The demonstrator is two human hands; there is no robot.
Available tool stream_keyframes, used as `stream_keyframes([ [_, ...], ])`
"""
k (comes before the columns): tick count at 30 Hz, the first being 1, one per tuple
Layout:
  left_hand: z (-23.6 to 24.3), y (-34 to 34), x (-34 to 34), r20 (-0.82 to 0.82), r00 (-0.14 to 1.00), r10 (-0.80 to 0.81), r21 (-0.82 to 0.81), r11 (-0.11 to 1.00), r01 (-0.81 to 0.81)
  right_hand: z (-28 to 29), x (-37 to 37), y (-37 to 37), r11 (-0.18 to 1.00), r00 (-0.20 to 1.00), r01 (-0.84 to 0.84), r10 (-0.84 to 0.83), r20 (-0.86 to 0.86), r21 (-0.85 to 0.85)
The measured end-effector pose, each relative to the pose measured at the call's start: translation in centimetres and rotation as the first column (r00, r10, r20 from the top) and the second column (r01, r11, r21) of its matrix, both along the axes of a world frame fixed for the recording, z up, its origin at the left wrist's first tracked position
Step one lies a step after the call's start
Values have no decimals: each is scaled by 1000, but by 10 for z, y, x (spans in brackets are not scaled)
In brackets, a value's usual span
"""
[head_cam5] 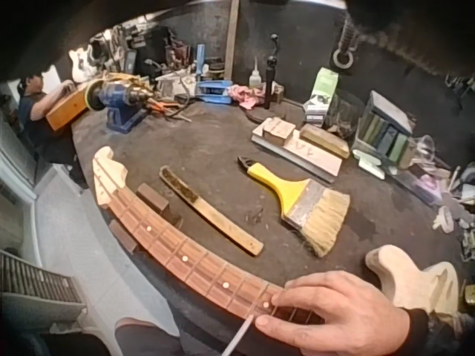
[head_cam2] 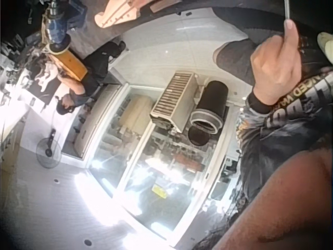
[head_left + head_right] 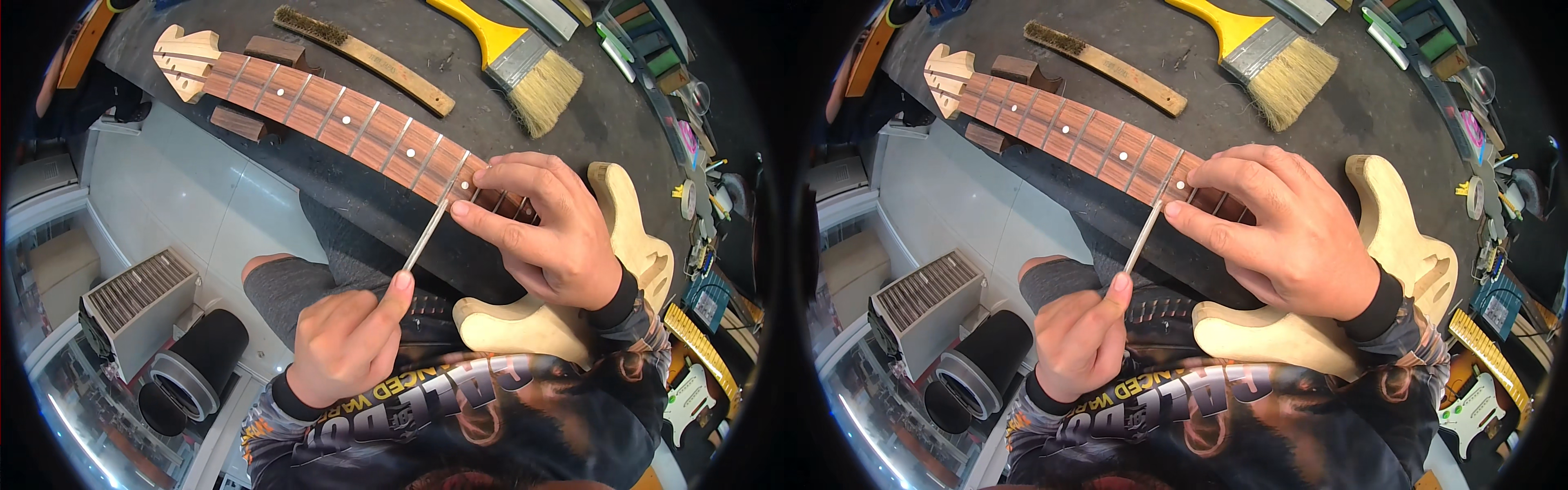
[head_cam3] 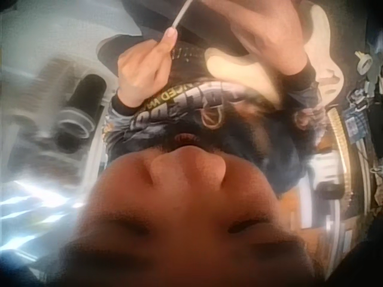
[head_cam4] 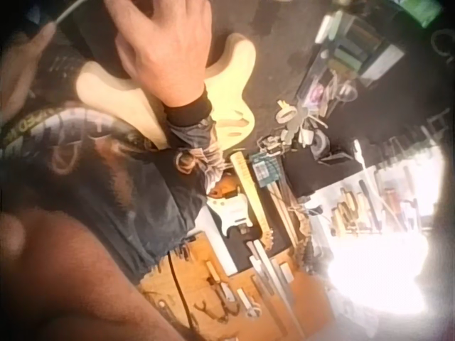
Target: The person files the frets on a guitar neck using a small hand file, sweeps debris off the fretboard with a brush, and continues filing the frets.
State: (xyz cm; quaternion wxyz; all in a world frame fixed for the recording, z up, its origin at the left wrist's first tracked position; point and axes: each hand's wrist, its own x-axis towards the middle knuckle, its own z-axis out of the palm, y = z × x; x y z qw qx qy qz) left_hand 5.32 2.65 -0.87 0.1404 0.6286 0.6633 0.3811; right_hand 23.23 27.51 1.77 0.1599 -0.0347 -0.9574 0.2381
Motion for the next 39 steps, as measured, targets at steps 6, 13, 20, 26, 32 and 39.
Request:
stream_keyframes([
  [6,-9,60,-1,17,999,35,112,993,-37,-6,-2,1,1000,999,12,-12,-32,8],
  [13,7,24,-1,56,998,14,-46,999,-11,2,-5,0,1000,1000,3,-3,1,-15],
  [20,5,30,0,60,998,15,-20,1000,-13,-9,-1,1,998,998,51,-53,-47,-44],
  [26,-5,68,0,53,998,25,72,997,-28,-4,-4,1,999,999,14,-16,-40,-36],
  [32,6,16,1,72,997,17,-42,999,-14,-1,-1,1,999,1000,18,-17,17,-28],
  [39,-7,54,1,67,997,39,89,995,-45,-4,-3,0,999,999,44,-44,-25,-20],
])
